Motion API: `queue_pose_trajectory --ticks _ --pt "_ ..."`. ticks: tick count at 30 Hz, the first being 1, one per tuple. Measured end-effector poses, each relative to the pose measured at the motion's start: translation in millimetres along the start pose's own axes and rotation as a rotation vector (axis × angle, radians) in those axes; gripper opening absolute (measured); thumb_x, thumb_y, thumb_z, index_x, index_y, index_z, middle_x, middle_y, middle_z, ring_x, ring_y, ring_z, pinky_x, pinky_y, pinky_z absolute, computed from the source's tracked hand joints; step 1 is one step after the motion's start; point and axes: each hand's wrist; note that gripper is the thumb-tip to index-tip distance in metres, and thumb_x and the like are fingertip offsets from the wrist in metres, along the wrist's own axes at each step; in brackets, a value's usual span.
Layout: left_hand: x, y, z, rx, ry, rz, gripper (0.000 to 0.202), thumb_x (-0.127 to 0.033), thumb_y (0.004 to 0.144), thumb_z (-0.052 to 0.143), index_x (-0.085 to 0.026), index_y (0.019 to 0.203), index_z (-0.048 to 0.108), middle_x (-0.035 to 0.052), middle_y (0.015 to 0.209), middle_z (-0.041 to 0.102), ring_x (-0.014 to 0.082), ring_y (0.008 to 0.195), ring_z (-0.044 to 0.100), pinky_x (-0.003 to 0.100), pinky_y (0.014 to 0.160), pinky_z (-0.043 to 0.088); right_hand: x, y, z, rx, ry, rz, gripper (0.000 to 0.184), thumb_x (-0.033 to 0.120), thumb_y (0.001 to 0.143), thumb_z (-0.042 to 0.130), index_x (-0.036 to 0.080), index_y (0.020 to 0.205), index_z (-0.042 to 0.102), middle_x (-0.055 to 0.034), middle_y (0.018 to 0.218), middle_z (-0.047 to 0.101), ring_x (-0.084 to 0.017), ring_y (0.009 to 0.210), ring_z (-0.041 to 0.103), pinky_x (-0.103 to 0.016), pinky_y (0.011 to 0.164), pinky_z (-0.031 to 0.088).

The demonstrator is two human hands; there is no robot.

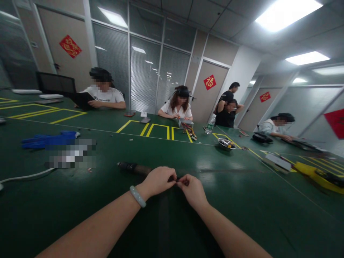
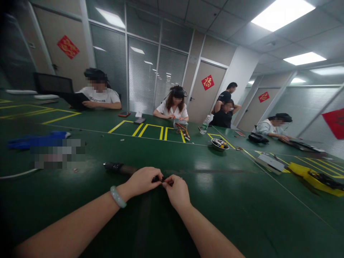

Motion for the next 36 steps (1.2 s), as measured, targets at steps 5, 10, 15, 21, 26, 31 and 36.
queue_pose_trajectory --ticks 5,10,15,21,26,31,36 --pt "0.5 -0.9 -0.5 -0.004 0.012 -0.001 0.011 -0.032 0.084 0.063 -0.025 0.091 0.062 -0.0007 0.09 0.065 0.0191 0.087 0.06 0.031 0.077 0.043 1.0 -2.2 -3.1 -0.008 -0.02 0.007 0.008 0.029 0.079 0.062 0.023 0.078 0.066 0.0004 0.078 0.07 -0.015 0.072 0.063 -0.024 0.063 0.043" --pt "0.1 -2.1 -1.0 -0.008 0.003 0.007 0.011 -0.032 0.085 0.062 -0.023 0.091 0.061 0.0005 0.09 0.065 0.0195 0.087 0.06 0.031 0.077 0.043 -0.2 -2.9 -4.8 0.0 0.005 0.027 0.009 0.031 0.08 0.061 0.023 0.077 0.066 0.0005 0.076 0.07 -0.015 0.071 0.064 -0.024 0.062 0.043" --pt "-0.3 -2.5 -1.0 -0.011 0.002 0.0 0.01 -0.031 0.085 0.063 -0.023 0.091 0.061 0.0007 0.092 0.066 0.0196 0.089 0.061 0.031 0.079 0.043 1.8 -3.6 -5.1 0.011 0.036 0.027 0.011 0.032 0.08 0.06 0.023 0.077 0.066 -0.0002 0.075 0.07 -0.016 0.069 0.064 -0.025 0.061 0.045" --pt "-0.1 -3.1 -1.5 0.005 0.019 -0.015 0.013 -0.034 0.085 0.063 -0.023 0.092 0.06 0.0008 0.092 0.065 0.0194 0.089 0.061 0.03 0.076 0.044 0.4 -3.0 -4.8 0.025 0.082 0.033 0.011 0.032 0.079 0.061 0.022 0.078 0.066 0.0002 0.075 0.07 -0.016 0.069 0.064 -0.025 0.061 0.045" --pt "0.4 -2.0 0.1 0.004 0.012 -0.026 0.014 -0.034 0.086 0.062 -0.023 0.094 0.061 0.0012 0.093 0.066 0.0196 0.089 0.062 0.031 0.079 0.044 -1.6 0.0 -2.1 0.023 0.068 0.022 0.011 0.032 0.078 0.062 0.022 0.076 0.066 0.0006 0.073 0.069 -0.015 0.067 0.063 -0.025 0.061 0.044" --pt "-0.2 -0.6 0.1 0.021 0.041 -0.037 0.015 -0.034 0.085 0.062 -0.024 0.096 0.061 0.0014 0.094 0.066 0.0203 0.091 0.062 0.031 0.079 0.045 1.2 -0.5 -2.1 -0.015 -0.071 -0.033 0.009 0.03 0.08 0.062 0.023 0.079 0.068 0.0009 0.078 0.069 -0.015 0.071 0.063 -0.026 0.065 0.043" --pt "-0.3 -0.4 -0.4 0.032 0.05 -0.041 0.015 -0.033 0.084 0.063 -0.025 0.096 0.06 0.001 0.094 0.066 0.0201 0.09 0.062 0.031 0.078 0.044 5.8 -2.6 -7.6 -0.063 -0.332 -0.286 0.008 0.025 0.084 0.061 0.025 0.084 0.069 -0.0003 0.085 0.068 -0.017 0.084 0.061 -0.029 0.078 0.041"
Point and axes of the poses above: each hand's wrist, its own y-axis towards the middle knuckle, its own z-axis out of the palm, x = y × z
